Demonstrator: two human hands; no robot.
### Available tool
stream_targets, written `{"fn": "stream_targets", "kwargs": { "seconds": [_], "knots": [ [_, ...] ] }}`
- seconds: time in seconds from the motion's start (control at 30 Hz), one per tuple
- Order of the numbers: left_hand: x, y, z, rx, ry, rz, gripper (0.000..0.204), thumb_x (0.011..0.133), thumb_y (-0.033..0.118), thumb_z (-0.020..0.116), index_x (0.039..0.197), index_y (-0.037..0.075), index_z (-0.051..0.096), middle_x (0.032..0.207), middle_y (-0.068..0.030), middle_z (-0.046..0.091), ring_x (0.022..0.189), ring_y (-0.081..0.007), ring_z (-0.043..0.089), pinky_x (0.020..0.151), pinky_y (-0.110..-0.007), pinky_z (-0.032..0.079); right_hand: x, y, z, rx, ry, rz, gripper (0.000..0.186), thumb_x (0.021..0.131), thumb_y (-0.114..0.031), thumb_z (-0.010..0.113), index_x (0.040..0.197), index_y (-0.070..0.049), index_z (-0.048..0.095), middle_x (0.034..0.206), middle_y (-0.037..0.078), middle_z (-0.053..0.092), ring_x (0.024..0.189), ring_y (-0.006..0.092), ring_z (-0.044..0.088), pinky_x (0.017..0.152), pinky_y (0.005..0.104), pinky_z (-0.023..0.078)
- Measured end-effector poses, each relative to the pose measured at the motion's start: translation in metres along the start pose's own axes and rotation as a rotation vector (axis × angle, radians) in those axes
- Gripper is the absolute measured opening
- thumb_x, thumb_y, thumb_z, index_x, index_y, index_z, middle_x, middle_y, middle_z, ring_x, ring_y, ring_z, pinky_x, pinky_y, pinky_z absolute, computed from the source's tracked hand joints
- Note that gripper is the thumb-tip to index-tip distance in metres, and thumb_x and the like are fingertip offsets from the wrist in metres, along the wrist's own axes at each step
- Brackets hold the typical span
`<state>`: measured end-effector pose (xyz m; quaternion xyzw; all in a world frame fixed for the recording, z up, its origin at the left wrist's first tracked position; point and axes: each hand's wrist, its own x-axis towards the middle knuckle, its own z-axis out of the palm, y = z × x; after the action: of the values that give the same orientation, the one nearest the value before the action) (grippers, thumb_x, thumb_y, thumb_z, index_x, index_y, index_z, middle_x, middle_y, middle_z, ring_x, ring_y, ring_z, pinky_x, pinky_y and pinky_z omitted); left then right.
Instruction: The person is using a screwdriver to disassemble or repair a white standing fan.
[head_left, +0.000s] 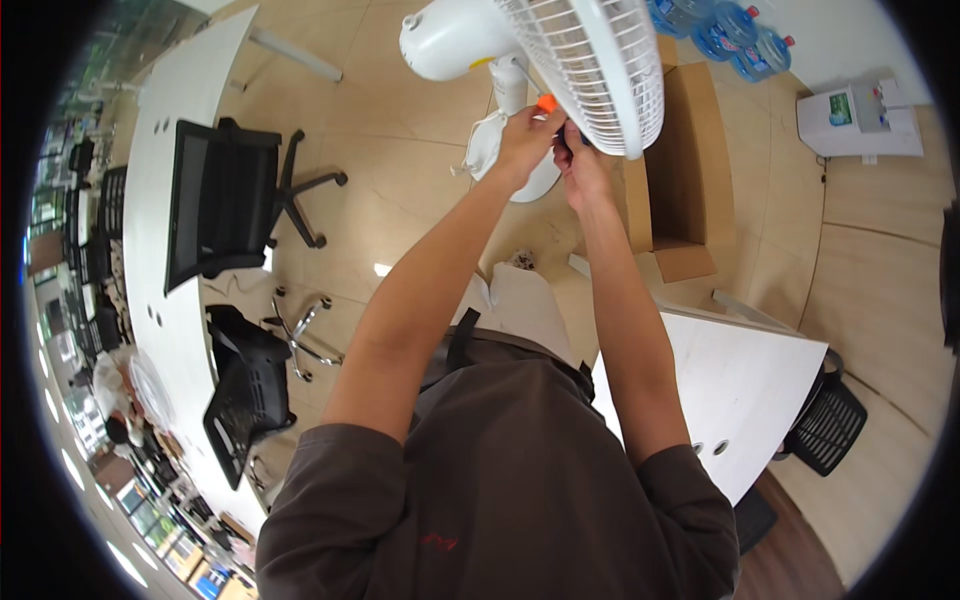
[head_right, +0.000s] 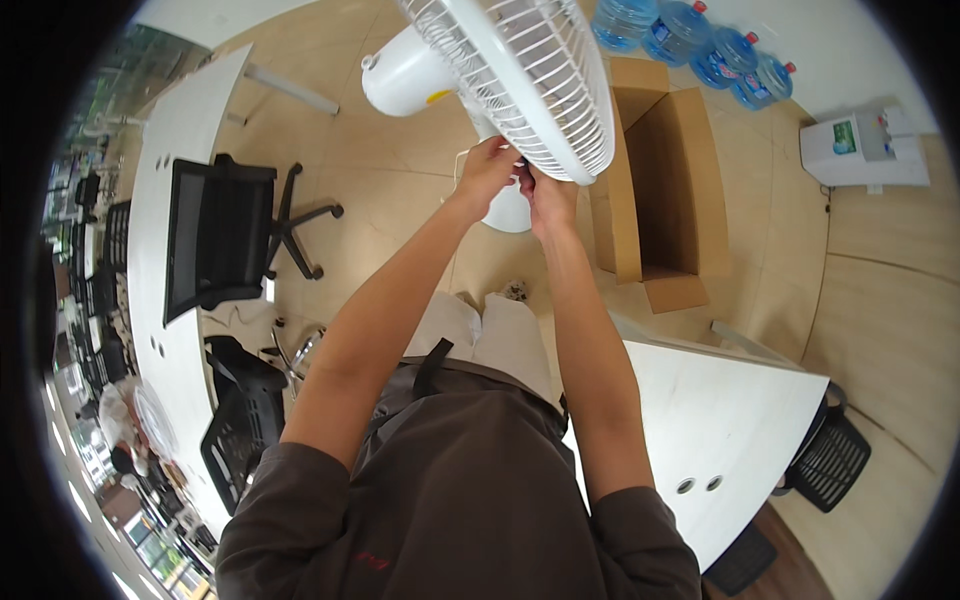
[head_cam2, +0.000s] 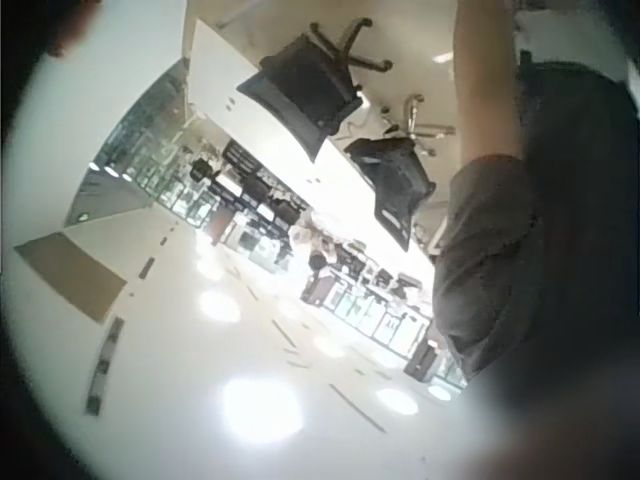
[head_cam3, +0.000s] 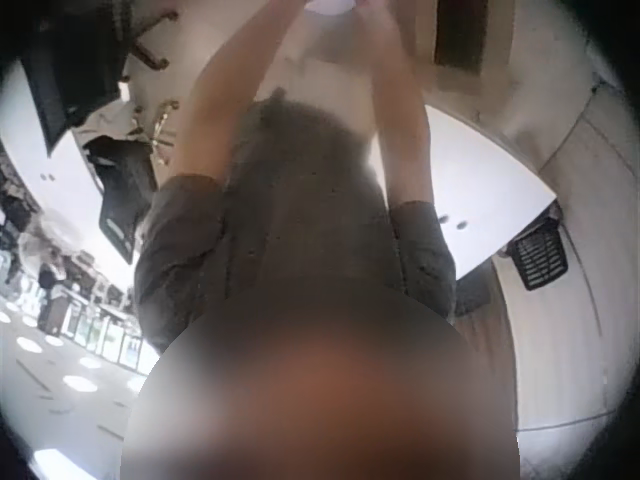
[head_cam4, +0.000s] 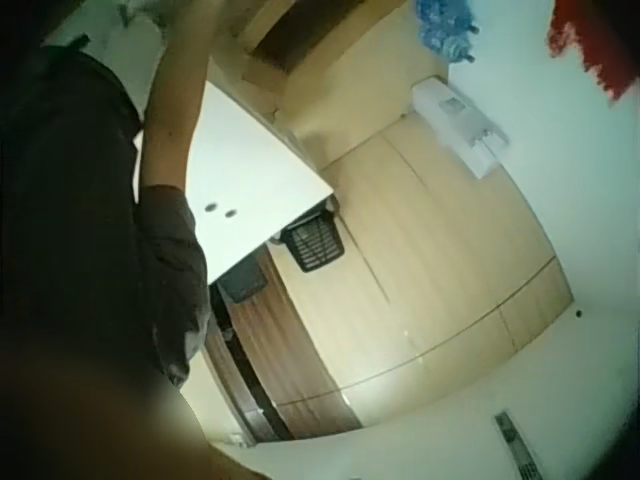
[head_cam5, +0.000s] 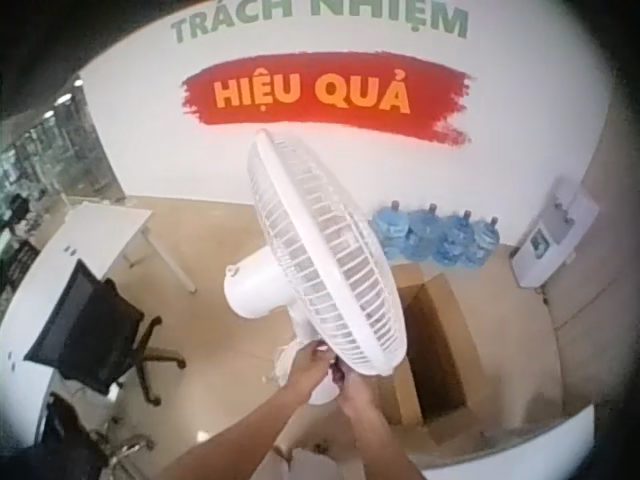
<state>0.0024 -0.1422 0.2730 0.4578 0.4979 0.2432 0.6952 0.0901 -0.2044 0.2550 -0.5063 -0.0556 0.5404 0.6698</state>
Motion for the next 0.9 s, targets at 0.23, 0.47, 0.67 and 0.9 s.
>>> {"fn": "stream_targets", "kwargs": {
  "seconds": [0.23, 0.47, 0.67, 0.9],
  "knots": [
    [-0.008, -0.007, 0.011, -0.174, 0.143, 0.055, 0.033, 0.083, 0.02, 0.069, 0.104, -0.004, 0.061, 0.082, -0.0085, 0.063, 0.076, -0.0148, 0.061, 0.068, -0.028, 0.049, -0.009, 0.031, 0.022, -0.177, 0.148, -0.41, 0.031, 0.084, 0.008, 0.058, 0.111, 0.0, 0.047, 0.111, 0.013, 0.054, 0.096, 0.0199, 0.057, 0.083, 0.0291, 0.05],
    [-0.005, -0.01, -0.003, -0.365, 0.106, -0.148, 0.019, 0.085, 0.014, 0.066, 0.097, 0.0, 0.062, 0.085, -0.0064, 0.063, 0.071, -0.0138, 0.054, 0.062, -0.027, 0.043, -0.012, 0.026, -0.006, 0.18, -0.134, 0.073, 0.022, 0.092, -0.019, 0.057, 0.104, -0.002, 0.051, 0.089, 0.008, 0.055, 0.072, 0.0126, 0.051, 0.061, 0.026, 0.042],
    [-0.017, -0.011, 0.005, -0.284, 0.146, -0.04, 0.031, 0.087, 0.026, 0.065, 0.104, 0.0, 0.062, 0.091, -0.0072, 0.064, 0.078, -0.0135, 0.055, 0.069, -0.031, 0.045, -0.011, 0.021, 0.006, -0.023, 0.025, 0.033, 0.021, 0.09, -0.017, 0.061, 0.097, 0.001, 0.053, 0.07, 0.004, 0.055, 0.056, 0.011, 0.049, 0.048, 0.0254, 0.039],
    [-0.019, -0.005, 0.004, -0.182, 0.223, -0.068, 0.04, 0.081, 0.038, 0.071, 0.093, 0.001, 0.063, 0.085, -0.0055, 0.063, 0.076, -0.0122, 0.056, 0.065, -0.03, 0.045, -0.012, 0.018, 0.015, -0.24, 0.187, -0.485, 0.022, 0.077, 0.004, 0.069, 0.094, 0.002, 0.055, 0.081, 0.006, 0.057, 0.069, 0.0121, 0.055, 0.058, 0.0253, 0.043]
  ]
}}
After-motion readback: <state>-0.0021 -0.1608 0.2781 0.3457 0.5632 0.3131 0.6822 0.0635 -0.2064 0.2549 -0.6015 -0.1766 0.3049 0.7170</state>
